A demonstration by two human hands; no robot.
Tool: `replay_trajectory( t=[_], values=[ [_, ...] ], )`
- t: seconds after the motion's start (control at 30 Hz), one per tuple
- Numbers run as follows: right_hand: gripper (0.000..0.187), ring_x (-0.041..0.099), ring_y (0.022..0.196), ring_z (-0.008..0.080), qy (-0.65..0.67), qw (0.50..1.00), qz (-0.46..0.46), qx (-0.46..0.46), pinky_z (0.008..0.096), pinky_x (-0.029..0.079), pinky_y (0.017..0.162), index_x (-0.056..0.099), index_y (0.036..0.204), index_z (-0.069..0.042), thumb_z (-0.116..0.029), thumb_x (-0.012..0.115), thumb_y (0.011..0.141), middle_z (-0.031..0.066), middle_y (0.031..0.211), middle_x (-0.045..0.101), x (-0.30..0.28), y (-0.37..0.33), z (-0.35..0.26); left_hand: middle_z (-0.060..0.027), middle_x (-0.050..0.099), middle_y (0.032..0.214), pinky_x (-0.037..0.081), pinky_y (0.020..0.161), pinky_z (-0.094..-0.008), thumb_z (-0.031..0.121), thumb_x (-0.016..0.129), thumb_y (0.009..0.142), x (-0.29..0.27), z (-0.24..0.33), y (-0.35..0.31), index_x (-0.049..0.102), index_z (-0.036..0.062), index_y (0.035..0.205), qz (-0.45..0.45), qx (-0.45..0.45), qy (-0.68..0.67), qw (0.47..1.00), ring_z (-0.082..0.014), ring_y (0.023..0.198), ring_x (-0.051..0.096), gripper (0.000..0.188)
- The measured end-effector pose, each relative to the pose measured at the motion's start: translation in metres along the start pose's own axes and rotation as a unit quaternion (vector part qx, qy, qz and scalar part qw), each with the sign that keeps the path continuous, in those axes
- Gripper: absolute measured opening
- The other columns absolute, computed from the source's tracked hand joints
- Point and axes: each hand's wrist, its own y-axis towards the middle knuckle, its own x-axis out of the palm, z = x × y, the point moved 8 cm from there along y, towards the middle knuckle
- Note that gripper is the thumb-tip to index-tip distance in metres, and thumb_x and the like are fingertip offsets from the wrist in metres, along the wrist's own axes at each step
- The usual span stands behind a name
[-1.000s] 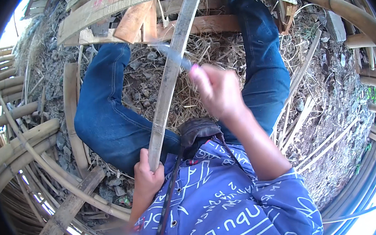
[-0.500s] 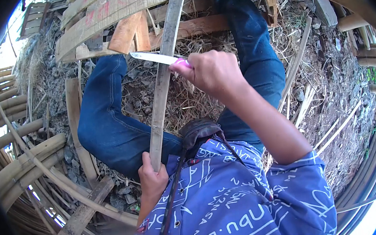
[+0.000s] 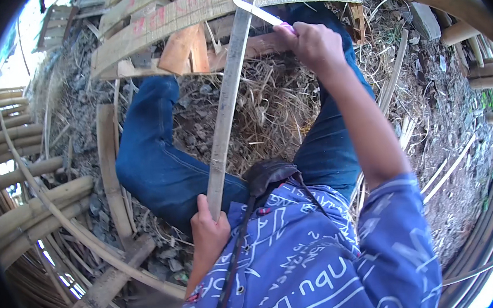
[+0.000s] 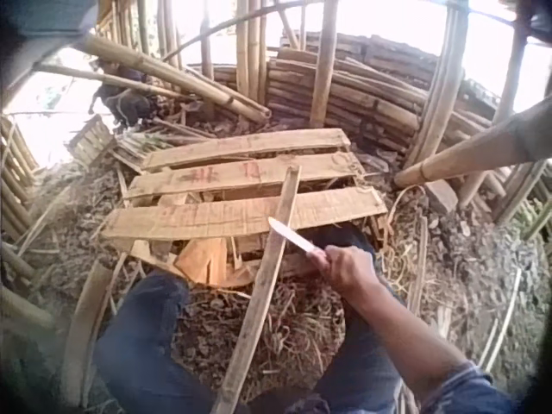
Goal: The person uses a knife to shave the outer layer off a strip of bamboo while seated outdoors. They hold the bamboo strip with their left hand and move the knife along the length of the strip with their right hand to remove bark and smooth the surface.
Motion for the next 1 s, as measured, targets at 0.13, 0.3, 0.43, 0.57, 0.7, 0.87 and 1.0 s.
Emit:
replay_trajectory(
  t=[0.13, 0.3, 0.43, 0.57, 0.7, 0.87, 1.0],
  values=[
    [0.056, 0.063, 0.062, 0.0379, 0.034, 0.999, -0.013, 0.004, 0.0468, 0.049, 0.055, 0.063, 0.069, -0.009, -0.057, 0.049, 0.092, 0.0167, 0.063, 0.063, -0.005, -0.002, 0.003, -0.0321, 0.059, 0.071, 0.047, 0.061, -0.0588, 0.006, 0.055, 0.076, 0.004, -0.011, 0.0, 0.046, -0.0049, 0.114, 0.003, -0.007, -0.01, 1.0, -0.05, 0.069, 0.06, 0.04],
    [0.055, 0.064, 0.063, 0.0372, 0.053, 0.997, 0.002, 0.056, 0.0473, 0.049, 0.055, 0.063, 0.069, -0.008, -0.056, 0.049, 0.093, 0.0153, 0.064, 0.064, 0.006, -0.016, 0.007, -0.0326, 0.058, 0.07, 0.047, 0.061, -0.0576, 0.006, 0.054, 0.076, -0.001, -0.007, 0.0, 0.046, -0.0058, 0.114, 0.005, 0.011, -0.011, 1.0, -0.0496, 0.07, 0.061, 0.04],
    [0.058, 0.065, 0.065, 0.0372, -0.019, 0.998, 0.012, 0.052, 0.0469, 0.05, 0.056, 0.063, 0.069, -0.008, -0.058, 0.045, 0.094, 0.0162, 0.065, 0.065, 0.004, 0.001, 0.016, -0.0322, 0.058, 0.069, 0.047, 0.06, -0.0568, 0.005, 0.053, 0.076, -0.003, -0.01, -0.009, 0.046, -0.0054, 0.111, -0.019, 0.0, -0.032, 0.999, -0.0494, 0.069, 0.06, 0.037],
    [0.064, 0.066, 0.07, 0.0408, -0.024, 0.995, 0.045, 0.087, 0.0501, 0.051, 0.062, 0.066, 0.074, -0.007, -0.061, 0.038, 0.095, 0.0206, 0.071, 0.066, -0.018, 0.017, 0.039, -0.0313, 0.057, 0.068, 0.047, 0.059, -0.0566, 0.005, 0.051, 0.077, -0.007, -0.017, -0.024, 0.046, -0.0049, 0.106, -0.004, 0.006, -0.019, 1.0, -0.0496, 0.068, 0.059, 0.031],
    [0.06, 0.065, 0.072, 0.041, 0.039, 0.994, 0.014, 0.105, 0.048, 0.05, 0.063, 0.066, 0.073, -0.006, -0.056, 0.043, 0.095, 0.021, 0.07, 0.064, -0.014, -0.004, 0.038, -0.0307, 0.057, 0.067, 0.046, 0.059, -0.0568, 0.006, 0.051, 0.077, -0.007, -0.017, -0.019, 0.047, -0.0039, 0.103, 0.015, -0.004, -0.045, 0.999, -0.0495, 0.067, 0.059, 0.028],
    [0.048, 0.061, 0.063, 0.0405, 0.239, 0.961, -0.038, 0.131, 0.0467, 0.048, 0.058, 0.066, 0.072, -0.006, -0.047, 0.054, 0.094, 0.0185, 0.062, 0.06, -0.023, -0.043, -0.015, -0.0328, 0.057, 0.074, 0.045, 0.063, -0.0545, 0.005, 0.051, 0.076, 0.0, -0.018, -0.016, 0.047, -0.0043, 0.106, -0.052, -0.047, -0.011, 0.997, -0.0495, 0.077, 0.06, 0.031],
    [0.05, 0.063, 0.064, 0.0401, 0.117, 0.989, -0.086, 0.019, 0.0472, 0.048, 0.057, 0.065, 0.073, -0.005, -0.05, 0.052, 0.094, 0.0195, 0.065, 0.061, -0.003, -0.033, -0.036, -0.0338, 0.057, 0.073, 0.045, 0.062, -0.0559, 0.006, 0.052, 0.076, -0.005, -0.016, -0.02, 0.046, -0.0057, 0.104, -0.026, -0.036, -0.004, 0.999, -0.0519, 0.076, 0.058, 0.031]
  ],
)
